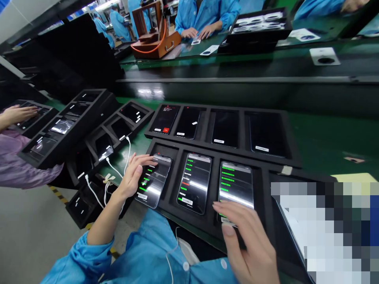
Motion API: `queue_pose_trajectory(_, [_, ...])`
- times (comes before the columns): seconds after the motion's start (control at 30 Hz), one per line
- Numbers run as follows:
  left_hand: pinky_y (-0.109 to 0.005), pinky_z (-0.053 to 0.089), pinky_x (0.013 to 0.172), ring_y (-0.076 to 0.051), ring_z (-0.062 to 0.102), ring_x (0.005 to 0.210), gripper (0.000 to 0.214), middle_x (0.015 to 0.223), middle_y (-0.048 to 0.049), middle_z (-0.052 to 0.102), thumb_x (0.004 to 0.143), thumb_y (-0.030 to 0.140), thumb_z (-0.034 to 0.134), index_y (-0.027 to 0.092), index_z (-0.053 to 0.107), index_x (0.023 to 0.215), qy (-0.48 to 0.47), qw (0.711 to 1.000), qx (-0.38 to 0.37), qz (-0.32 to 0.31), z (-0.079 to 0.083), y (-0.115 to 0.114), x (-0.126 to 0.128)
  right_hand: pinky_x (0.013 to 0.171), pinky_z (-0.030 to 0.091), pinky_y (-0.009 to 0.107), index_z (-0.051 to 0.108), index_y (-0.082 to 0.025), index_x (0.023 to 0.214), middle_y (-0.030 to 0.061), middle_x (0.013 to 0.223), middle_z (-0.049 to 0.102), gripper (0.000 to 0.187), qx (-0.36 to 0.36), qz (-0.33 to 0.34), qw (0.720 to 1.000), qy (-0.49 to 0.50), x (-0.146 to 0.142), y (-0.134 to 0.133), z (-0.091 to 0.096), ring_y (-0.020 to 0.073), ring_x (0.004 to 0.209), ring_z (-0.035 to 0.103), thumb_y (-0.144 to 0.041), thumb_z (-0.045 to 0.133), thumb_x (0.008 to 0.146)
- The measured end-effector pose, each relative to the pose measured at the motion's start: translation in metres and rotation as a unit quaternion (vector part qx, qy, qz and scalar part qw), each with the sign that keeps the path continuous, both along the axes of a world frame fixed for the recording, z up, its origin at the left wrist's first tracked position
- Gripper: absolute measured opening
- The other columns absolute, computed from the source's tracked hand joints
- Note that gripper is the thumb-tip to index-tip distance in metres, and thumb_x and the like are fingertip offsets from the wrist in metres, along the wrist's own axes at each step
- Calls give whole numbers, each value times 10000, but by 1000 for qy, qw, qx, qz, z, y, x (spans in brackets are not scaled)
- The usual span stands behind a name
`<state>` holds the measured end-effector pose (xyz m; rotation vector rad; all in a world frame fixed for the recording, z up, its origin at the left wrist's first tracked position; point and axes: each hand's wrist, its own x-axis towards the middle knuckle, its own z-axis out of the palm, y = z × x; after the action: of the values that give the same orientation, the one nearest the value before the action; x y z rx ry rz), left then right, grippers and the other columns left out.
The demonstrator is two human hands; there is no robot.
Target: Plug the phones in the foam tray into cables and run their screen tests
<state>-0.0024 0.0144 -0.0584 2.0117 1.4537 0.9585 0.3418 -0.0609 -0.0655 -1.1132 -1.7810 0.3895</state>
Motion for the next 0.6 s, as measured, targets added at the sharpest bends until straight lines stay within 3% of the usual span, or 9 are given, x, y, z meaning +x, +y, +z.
queue_pose_trajectory(0.2, [-622,83,1376,-296,513,1546,537,1489,-73,741,1156,535,318,281,670,1473,-8,1000,7,17,-2,-2,-2,962,551,393,720,-226,1198,76,1147,744,207,22,-33,999,-26,0,18,-6,243,1108,697,-205,536,1104])
queue_pose_trajectory(0.3, [-621,29,1378,-302,545,1521,575,1198,-62,859,1156,531,263,275,729,1375,-26,999,37,18,-5,-4,-2,964,537,383,714,-217,1188,74,1120,738,203,23,-50,998,-38,-3,16,-6,237,1082,689,-210,528,1109])
queue_pose_trajectory(0.37, [-621,-3,1379,-304,547,1520,580,1113,-53,872,1157,523,253,277,753,1319,-19,999,26,24,-7,-4,-1,966,532,384,714,-216,1179,73,1112,739,204,17,-61,997,-44,-3,15,-6,239,1070,690,-222,521,1114])
queue_pose_trajectory(0.5, [-606,4,1390,-296,498,1565,552,1340,-50,814,1153,546,291,289,714,1398,9,999,-17,28,-4,-4,1,963,531,405,724,-224,1166,76,1106,750,220,5,-81,995,-51,-3,16,-7,258,1063,698,-267,512,1124])
queue_pose_trajectory(0.6, [-583,20,1396,-296,509,1556,592,1438,-60,765,1148,585,274,287,695,1438,10,1000,-9,25,-1,-4,1,953,535,429,732,-229,1159,85,1101,761,239,-5,-97,993,-61,-2,16,-8,279,1060,703,-307,508,1129])
